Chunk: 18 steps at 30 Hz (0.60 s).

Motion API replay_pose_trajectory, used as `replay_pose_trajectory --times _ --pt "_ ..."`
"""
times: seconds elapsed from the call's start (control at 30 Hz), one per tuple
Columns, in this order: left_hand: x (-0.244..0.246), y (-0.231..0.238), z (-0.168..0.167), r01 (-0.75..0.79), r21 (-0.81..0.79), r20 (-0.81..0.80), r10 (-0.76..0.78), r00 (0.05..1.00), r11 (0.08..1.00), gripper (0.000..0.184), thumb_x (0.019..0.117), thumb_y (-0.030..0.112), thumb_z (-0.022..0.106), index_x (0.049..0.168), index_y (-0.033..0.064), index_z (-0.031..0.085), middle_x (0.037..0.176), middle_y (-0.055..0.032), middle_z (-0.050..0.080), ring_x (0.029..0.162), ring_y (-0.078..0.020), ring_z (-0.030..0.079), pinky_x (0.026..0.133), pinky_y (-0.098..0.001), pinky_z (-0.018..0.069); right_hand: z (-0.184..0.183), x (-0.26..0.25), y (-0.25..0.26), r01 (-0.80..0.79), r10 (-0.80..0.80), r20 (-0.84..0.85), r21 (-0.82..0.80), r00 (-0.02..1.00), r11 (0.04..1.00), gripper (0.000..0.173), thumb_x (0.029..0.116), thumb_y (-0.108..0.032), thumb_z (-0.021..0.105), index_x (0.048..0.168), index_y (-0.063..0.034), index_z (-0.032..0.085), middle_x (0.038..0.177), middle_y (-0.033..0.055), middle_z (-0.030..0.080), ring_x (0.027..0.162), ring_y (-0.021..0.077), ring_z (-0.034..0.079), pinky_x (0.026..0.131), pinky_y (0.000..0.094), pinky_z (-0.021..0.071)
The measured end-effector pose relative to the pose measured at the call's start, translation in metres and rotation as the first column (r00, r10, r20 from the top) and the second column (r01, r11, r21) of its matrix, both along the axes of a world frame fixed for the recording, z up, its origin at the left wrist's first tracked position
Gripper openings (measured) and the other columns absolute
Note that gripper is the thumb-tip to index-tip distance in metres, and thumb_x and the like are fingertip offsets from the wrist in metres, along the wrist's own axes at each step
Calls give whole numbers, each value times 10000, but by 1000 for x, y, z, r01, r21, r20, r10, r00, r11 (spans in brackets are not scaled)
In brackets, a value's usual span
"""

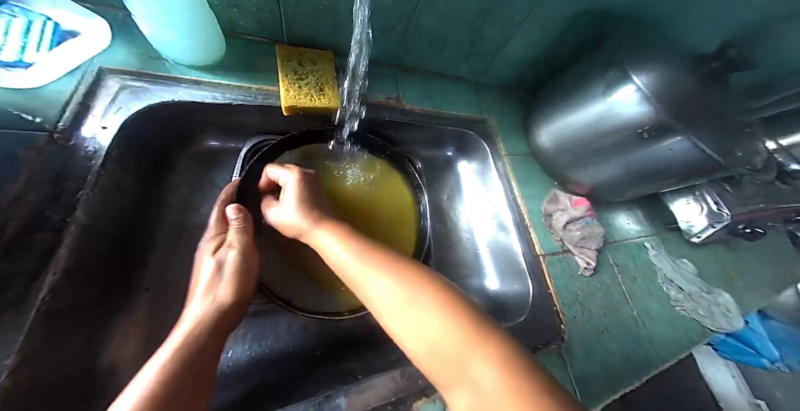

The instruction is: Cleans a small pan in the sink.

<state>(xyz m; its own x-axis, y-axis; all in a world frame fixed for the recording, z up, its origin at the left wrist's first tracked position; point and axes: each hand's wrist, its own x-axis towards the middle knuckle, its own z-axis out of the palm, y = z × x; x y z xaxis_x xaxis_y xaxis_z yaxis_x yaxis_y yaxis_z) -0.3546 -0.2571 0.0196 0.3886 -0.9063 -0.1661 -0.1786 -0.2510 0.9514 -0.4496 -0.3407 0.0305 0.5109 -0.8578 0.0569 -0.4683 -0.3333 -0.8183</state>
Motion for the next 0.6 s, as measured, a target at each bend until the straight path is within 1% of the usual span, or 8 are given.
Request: replay_pose_trajectory --times 0.07,0.23,0.3,0.37,0.43,0.5,0.53,0.6 --pt "0 1 0 -21 5 -31 21 999 1000 544 1112 427 237 1574 170 370 1523 -63 498 1375 -132 494 1155 -419 389 5 5 -2 34 -33 -31 14 999 999 146 826 84 702 965 39 715 963 200 702 959 340 689 820 528 573" --pt "-4 1 -1 -26 57 -110 33 993 998 533 1116 431 223 1575 196 358 1501 -47 511 1331 -113 523 1124 -413 415 -2 -40 54 -252 256 -22 113 966 961 150 764 103 718 893 29 699 840 152 694 847 275 689 743 492 561" --pt "-6 -1 1 -38 75 -120 47 992 996 547 1114 444 221 1582 192 348 1514 -57 499 1345 -121 512 1134 -424 400 -3 -35 52 -217 219 -18 73 976 973 140 763 83 724 895 37 706 853 168 694 875 297 691 765 497 557" --pt "-5 -1 0 -44 77 -88 50 995 996 544 1117 443 225 1578 184 355 1489 -70 514 1321 -125 524 1116 -421 410 0 -16 28 -94 99 -60 87 993 992 131 839 59 720 969 49 718 943 205 705 952 336 691 830 521 562" --pt "-1 0 -5 -43 63 -55 46 997 997 535 1119 436 239 1576 190 368 1507 -66 511 1348 -132 514 1137 -423 399 -3 1 -1 78 -73 -66 76 995 994 162 863 39 697 1024 42 715 991 219 711 974 363 696 819 551 573" --pt "0 -1 -7 -32 36 -23 33 999 999 532 1117 433 240 1571 191 376 1506 -66 513 1352 -136 514 1138 -427 398 -4 9 -4 186 -183 -39 101 982 977 176 870 28 691 1047 27 695 1013 213 695 979 363 685 810 547 570" --pt "-1 0 -7 -24 25 -15 25 1000 999 542 1113 437 240 1577 188 367 1511 -73 509 1358 -142 512 1143 -433 396 -5 8 5 179 -179 -8 108 984 978 180 865 39 697 1044 26 694 1011 206 690 975 353 682 814 536 571" --pt "-3 0 -5 -43 27 2 43 999 999 537 1111 449 252 1568 201 385 1440 -96 562 1260 -163 575 1062 -462 451 -10 -7 33 53 -61 80 97 995 994 152 820 72 733 960 34 689 921 186 681 895 317 682 772 504 578"
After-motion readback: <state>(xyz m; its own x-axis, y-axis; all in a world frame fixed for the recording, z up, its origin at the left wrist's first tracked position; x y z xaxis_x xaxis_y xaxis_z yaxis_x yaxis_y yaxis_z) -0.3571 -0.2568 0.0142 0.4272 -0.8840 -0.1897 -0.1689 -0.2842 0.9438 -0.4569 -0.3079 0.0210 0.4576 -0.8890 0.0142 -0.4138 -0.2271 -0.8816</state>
